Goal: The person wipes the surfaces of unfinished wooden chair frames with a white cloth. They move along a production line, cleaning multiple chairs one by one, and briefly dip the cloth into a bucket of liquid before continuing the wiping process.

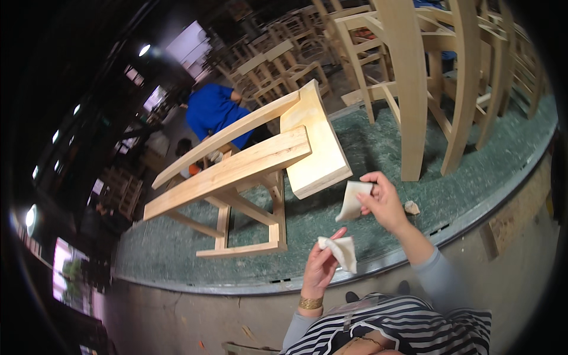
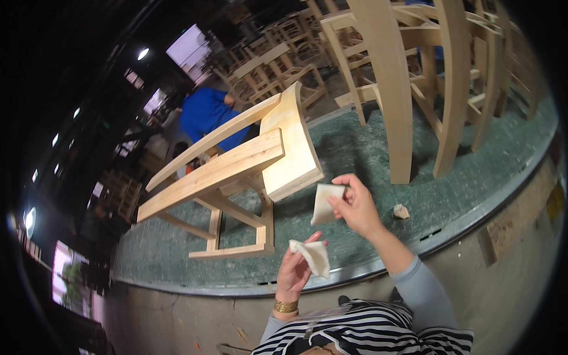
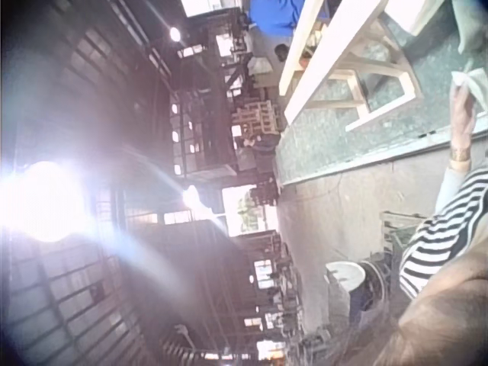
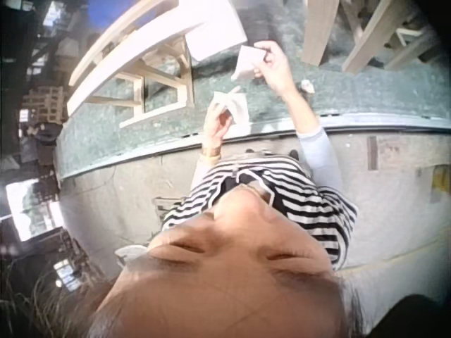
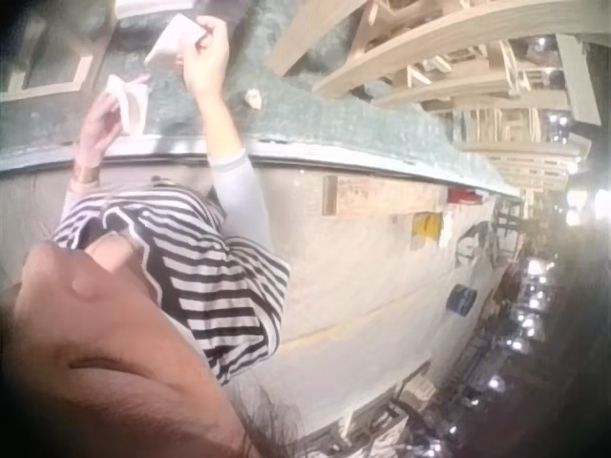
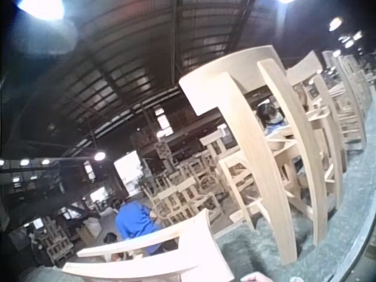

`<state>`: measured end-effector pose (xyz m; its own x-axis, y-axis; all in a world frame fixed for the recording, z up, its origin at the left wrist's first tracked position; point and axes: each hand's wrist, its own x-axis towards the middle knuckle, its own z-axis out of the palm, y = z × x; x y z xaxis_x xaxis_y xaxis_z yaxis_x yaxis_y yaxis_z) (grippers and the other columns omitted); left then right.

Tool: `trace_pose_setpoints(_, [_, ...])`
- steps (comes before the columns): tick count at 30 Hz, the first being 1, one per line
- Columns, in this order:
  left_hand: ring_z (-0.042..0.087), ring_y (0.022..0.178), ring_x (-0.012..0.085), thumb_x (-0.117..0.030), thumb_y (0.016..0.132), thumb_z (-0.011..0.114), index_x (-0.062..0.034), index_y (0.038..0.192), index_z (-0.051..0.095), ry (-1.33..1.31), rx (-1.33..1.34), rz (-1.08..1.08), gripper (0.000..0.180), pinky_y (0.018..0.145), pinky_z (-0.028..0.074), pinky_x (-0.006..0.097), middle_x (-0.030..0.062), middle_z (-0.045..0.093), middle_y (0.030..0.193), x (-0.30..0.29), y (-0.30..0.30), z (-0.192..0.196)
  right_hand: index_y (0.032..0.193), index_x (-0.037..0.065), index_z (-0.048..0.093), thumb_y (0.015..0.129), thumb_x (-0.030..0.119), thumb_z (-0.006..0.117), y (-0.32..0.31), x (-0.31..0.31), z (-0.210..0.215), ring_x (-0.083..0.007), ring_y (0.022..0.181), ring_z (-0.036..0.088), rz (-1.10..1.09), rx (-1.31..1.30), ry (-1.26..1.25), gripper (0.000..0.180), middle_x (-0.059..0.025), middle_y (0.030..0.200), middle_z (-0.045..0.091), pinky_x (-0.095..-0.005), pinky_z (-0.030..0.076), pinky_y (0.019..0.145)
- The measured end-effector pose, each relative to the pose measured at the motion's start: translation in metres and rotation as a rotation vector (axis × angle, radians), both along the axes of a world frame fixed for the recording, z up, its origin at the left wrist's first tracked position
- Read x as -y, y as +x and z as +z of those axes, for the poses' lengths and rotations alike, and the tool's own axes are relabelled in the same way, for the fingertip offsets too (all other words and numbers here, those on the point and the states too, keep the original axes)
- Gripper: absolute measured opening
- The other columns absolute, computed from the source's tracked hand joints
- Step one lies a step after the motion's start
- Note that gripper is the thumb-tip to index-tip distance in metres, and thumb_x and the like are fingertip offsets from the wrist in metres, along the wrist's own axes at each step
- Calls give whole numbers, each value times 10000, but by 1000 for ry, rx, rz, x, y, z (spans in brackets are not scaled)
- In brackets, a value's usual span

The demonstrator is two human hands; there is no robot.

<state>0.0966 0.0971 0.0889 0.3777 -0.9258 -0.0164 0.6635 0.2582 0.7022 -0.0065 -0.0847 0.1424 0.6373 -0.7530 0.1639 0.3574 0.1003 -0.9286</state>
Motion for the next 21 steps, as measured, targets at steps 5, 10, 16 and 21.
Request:
trace_pose_setpoints(5, [444,1175,260,-73,875,498,20,1254,403,-5,-181,134,402,997,359,388,175,416,1304,35,-50,-13,1011,25,525,811,38,598,-37,13,-35,-55,633,540,258,-124,95,213,-42,825,607,-186,455,556])
trace_pose_setpoints(10, [460,1148,214,-117,825,569,16,1244,410,31,16,119,467,971,374,361,144,406,1315,50,-79,-21,790,27,584,704,101,711,-54,34,-67,-109,790,550,212,-212,-290,170,-67,972,588,-230,433,678])
trace_pose_setpoints(16, [408,1202,330,-94,795,575,-31,1118,535,-135,291,136,331,972,377,436,191,362,1341,44,-63,5,865,34,577,699,69,695,-48,54,-24,-112,813,550,221,-239,-401,207,-49,880,584,-247,442,687])
trace_pose_setpoints(21, [412,1194,365,-99,814,548,5,1130,500,-122,297,343,336,966,388,461,222,360,1330,14,-34,19,1031,1,533,729,39,656,19,89,87,-128,753,589,-59,92,-359,328,-76,842,605,-262,478,669])
